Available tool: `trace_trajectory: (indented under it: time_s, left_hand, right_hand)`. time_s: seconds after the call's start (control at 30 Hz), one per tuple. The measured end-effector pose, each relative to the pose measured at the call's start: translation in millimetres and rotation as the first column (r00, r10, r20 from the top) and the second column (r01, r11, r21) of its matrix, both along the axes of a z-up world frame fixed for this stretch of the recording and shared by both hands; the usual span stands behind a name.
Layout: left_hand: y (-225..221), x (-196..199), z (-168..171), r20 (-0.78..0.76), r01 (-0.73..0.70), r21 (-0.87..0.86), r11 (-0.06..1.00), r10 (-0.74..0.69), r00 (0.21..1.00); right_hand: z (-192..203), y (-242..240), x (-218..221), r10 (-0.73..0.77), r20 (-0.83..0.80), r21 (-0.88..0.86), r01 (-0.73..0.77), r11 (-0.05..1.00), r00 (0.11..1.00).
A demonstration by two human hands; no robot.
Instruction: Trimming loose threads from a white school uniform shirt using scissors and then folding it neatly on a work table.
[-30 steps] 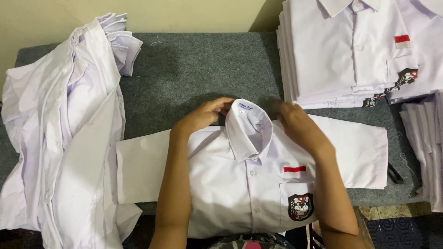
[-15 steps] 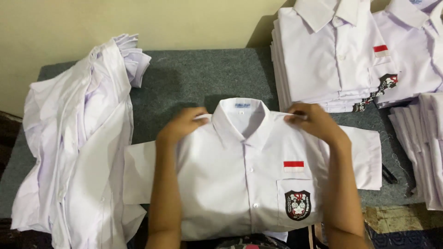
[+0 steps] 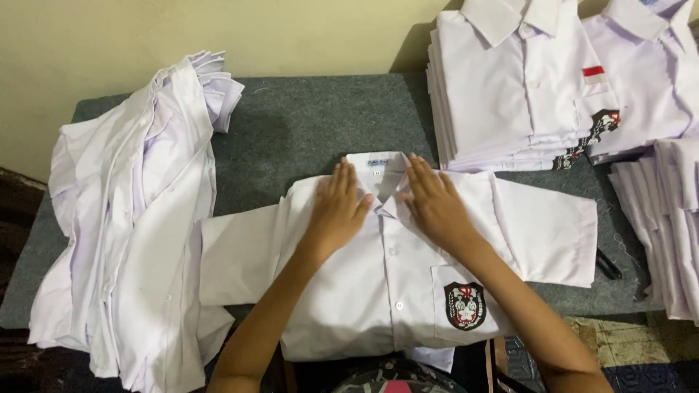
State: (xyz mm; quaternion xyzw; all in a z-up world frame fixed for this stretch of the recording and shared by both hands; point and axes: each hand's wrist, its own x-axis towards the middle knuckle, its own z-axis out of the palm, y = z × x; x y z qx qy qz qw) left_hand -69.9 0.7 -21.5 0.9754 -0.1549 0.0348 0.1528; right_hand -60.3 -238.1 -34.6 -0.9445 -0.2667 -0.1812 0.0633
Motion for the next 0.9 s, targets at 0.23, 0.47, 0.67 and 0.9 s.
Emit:
trace_trajectory:
  time_s: [0.23, 0.47, 0.67, 0.9]
  left_hand:
    - [-18, -11, -48, 0.129, 0.005, -0.039, 0.999, 0.000, 0.992]
    - [-2, -10, -34, -0.060, 0.054, -0.023, 0.998, -0.055, 0.997]
    - [22, 43, -62, 0.338, 0.094, -0.155, 0.983, -0.037, 0.941]
    - [46, 107, -12, -0.003, 0.126, -0.515, 0.848, -0.149, 0.989]
  right_hand:
    - [-43, 31, 3, -0.034, -0.155, -0.031, 0.029, 0.999, 0.987]
    - [-44, 29, 9, -0.051, -0.166, -0.063, 0.041, 0.997, 0.985]
    - [-20, 29, 29, -0.070, -0.125, -0.045, 0.065, 0.997, 0.990]
    - [-18, 87, 56, 0.049, -0.358, 0.426, 0.117, 0.897, 0.932]
